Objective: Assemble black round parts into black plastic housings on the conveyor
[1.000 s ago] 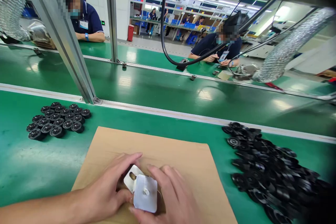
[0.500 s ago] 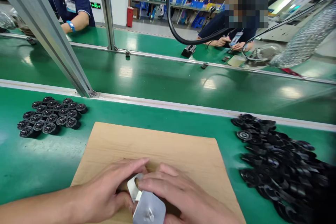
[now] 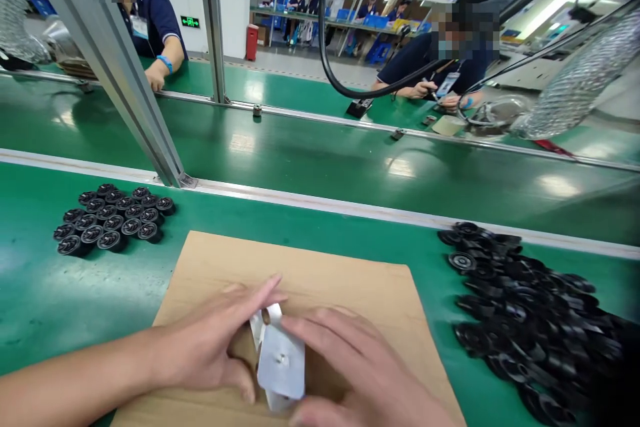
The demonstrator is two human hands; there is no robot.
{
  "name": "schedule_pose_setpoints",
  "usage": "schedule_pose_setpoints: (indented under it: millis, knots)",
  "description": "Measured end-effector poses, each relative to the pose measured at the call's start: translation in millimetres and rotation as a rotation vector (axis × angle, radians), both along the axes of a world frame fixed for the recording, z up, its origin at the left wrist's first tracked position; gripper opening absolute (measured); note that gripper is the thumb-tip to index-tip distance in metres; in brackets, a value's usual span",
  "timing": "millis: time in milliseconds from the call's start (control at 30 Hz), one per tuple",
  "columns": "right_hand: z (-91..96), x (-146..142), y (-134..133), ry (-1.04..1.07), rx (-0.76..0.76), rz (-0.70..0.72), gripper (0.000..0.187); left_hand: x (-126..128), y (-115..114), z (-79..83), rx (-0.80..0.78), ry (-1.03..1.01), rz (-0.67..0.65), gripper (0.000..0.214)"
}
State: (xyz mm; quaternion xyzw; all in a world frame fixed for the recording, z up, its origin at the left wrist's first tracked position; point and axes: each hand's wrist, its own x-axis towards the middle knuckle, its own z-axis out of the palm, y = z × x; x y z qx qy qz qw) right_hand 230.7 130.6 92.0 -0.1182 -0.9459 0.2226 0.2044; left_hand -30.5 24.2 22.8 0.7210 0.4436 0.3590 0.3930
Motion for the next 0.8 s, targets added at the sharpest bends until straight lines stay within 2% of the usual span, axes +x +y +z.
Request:
schedule_pose_setpoints:
  millis: [67, 100, 200, 267, 333, 400, 500, 600, 667, 733, 800]
  knots:
    - [11.7, 5, 8, -0.082, -0.121, 0.109, 0.048, 2, -1, -0.4, 0.070, 0.007, -0.067, 0.137]
    - [15.8, 4, 10, -0.093, -0.169, 0.165, 0.044, 4, -1, -0.2, 0.088, 0.007, -0.096, 0.137]
    - [20.5, -6, 8, -0.107, -0.226, 0.322, 0.036, 7, -3, 3.0, 0.108, 0.015, -0.148, 0.126]
    - [19.5, -14, 1, -0.156, -0.217, 0.366, 0.031, 8, -5, 7.2, 0.085, 0.017, -0.146, 0.121]
    - [16.6, -18, -7, -0.185, -0.172, 0.296, 0.023, 11, -8, 11.0, 0.048, 0.004, -0.127, 0.119]
    - [11.2, -17, -15, -0.190, -0.106, 0.178, 0.023, 16, -12, 11.7, 0.036, -0.025, -0.064, 0.119]
    - [-2.1, -18, -27, -0.066, -0.069, -0.019, 0.032, 25, -18, 5.1, 0.033, -0.048, 0.128, 0.121]
    - [-15.5, -25, -40, 0.091, -0.005, -0.209, 0.029, 27, -20, -4.9, -0.021, -0.027, 0.307, 0.119]
    - [-18.7, -30, -44, 0.114, 0.116, -0.248, 0.024, 24, -18, -9.0, -0.043, -0.002, 0.344, 0.114]
    - [-16.2, -29, -40, 0.094, 0.206, -0.215, 0.020, 18, -15, -9.6, -0.048, 0.027, 0.312, 0.113]
    - [-10.0, -23, -26, 0.051, 0.169, -0.100, 0.029, 12, -16, -8.2, -0.028, 0.049, 0.248, 0.118]
